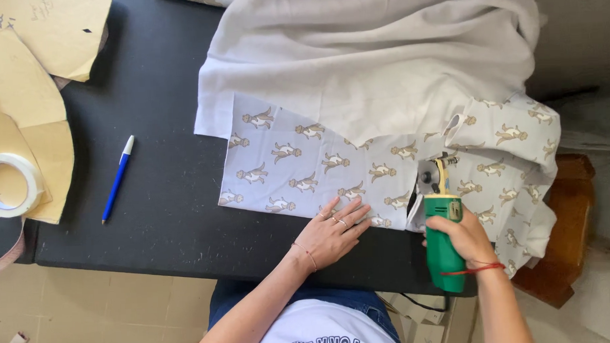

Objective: Tracing garment patterns onto fabric with a pen and cutting them out using an electric rotary cutter

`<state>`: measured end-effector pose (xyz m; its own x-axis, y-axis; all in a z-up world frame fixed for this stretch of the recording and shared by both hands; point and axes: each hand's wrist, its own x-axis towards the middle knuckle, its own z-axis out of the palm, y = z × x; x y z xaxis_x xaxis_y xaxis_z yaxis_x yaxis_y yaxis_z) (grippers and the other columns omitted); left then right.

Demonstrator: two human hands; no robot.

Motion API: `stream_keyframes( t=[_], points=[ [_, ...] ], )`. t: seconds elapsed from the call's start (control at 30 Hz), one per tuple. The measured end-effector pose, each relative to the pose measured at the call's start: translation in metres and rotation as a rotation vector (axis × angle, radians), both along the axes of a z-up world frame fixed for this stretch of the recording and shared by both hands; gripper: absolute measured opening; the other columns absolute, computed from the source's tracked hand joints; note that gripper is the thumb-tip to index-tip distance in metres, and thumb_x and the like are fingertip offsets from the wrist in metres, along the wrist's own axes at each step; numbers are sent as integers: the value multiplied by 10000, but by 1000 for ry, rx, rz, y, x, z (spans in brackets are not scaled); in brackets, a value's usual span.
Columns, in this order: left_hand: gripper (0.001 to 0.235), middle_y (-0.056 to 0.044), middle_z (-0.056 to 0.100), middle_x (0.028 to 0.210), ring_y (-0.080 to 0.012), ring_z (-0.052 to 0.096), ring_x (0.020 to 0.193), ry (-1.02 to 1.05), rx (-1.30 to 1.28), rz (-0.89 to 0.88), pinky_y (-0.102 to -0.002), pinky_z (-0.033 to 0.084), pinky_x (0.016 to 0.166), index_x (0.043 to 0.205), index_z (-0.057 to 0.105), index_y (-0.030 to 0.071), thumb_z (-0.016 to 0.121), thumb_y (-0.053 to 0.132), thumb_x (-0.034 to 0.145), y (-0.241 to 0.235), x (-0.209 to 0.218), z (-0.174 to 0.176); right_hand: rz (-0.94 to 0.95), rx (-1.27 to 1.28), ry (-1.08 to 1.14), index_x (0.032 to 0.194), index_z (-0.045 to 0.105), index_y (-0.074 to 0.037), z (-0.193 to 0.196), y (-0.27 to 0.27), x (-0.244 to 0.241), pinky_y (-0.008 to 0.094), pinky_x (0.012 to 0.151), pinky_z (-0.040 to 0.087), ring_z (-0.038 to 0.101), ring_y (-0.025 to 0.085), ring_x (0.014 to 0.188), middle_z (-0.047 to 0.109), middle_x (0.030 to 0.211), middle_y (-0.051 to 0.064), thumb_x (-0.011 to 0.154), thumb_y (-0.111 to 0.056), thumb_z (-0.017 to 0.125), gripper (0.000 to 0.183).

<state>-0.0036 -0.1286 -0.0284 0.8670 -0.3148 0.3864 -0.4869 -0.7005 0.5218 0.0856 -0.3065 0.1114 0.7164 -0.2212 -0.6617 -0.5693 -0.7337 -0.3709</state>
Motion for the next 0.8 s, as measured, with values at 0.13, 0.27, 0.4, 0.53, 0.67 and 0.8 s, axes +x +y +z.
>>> stream_keyframes(
  t=[0.13, 0.27, 0.4, 0.53, 0.67, 0.8],
  points=[
    [258, -32, 451, 1268, -197, 389, 1213, -61, 27, 16, -436, 217, 1030, 1097, 538, 160, 490, 187, 846, 39, 5, 7, 311, -108, 85, 942, 550, -44, -30, -66, 45, 373, 740, 383, 514, 288, 853, 585, 882, 168, 508, -175, 706, 480],
    [216, -37, 469, 1253, -214, 415, 1194, -71, 14, -37, -434, 283, 1003, 1065, 582, 131, 534, 154, 855, 53, 6, 12, 453, -206, 228, 969, 555, -130, -19, -64, 75, 304, 589, 393, 496, 235, 658, 570, 769, 101, 503, -95, 629, 473],
    [233, -38, 453, 1268, -211, 389, 1212, -67, 0, -31, -437, 273, 1012, 1079, 578, 127, 541, 161, 852, 55, 7, 14, 526, -193, 240, 867, 547, -119, -23, -67, 87, 289, 555, 372, 465, 219, 610, 553, 704, 89, 493, -84, 638, 386],
    [236, -37, 464, 1260, -214, 403, 1205, -44, 3, -30, -434, 277, 1004, 1066, 577, 128, 527, 154, 837, 52, 6, 14, 628, -244, 209, 884, 566, -135, -36, -78, 92, 265, 571, 362, 441, 197, 611, 540, 692, 66, 469, -120, 672, 429],
    [217, -51, 476, 1247, -222, 418, 1193, -51, -18, -32, -439, 288, 997, 1054, 587, 112, 533, 143, 847, 55, 8, 17, 643, -329, 308, 1264, 425, -209, -16, -35, 98, 274, 578, 382, 510, 220, 658, 599, 812, 83, 505, -143, 672, 800],
    [203, -49, 473, 1248, -216, 417, 1194, -62, -11, -18, -435, 298, 991, 1038, 590, 120, 537, 133, 842, 55, 8, 19, 744, -336, 262, 1226, 440, -195, -22, -24, 104, 282, 576, 394, 516, 218, 656, 595, 807, 77, 488, -193, 696, 781]
  ],
)
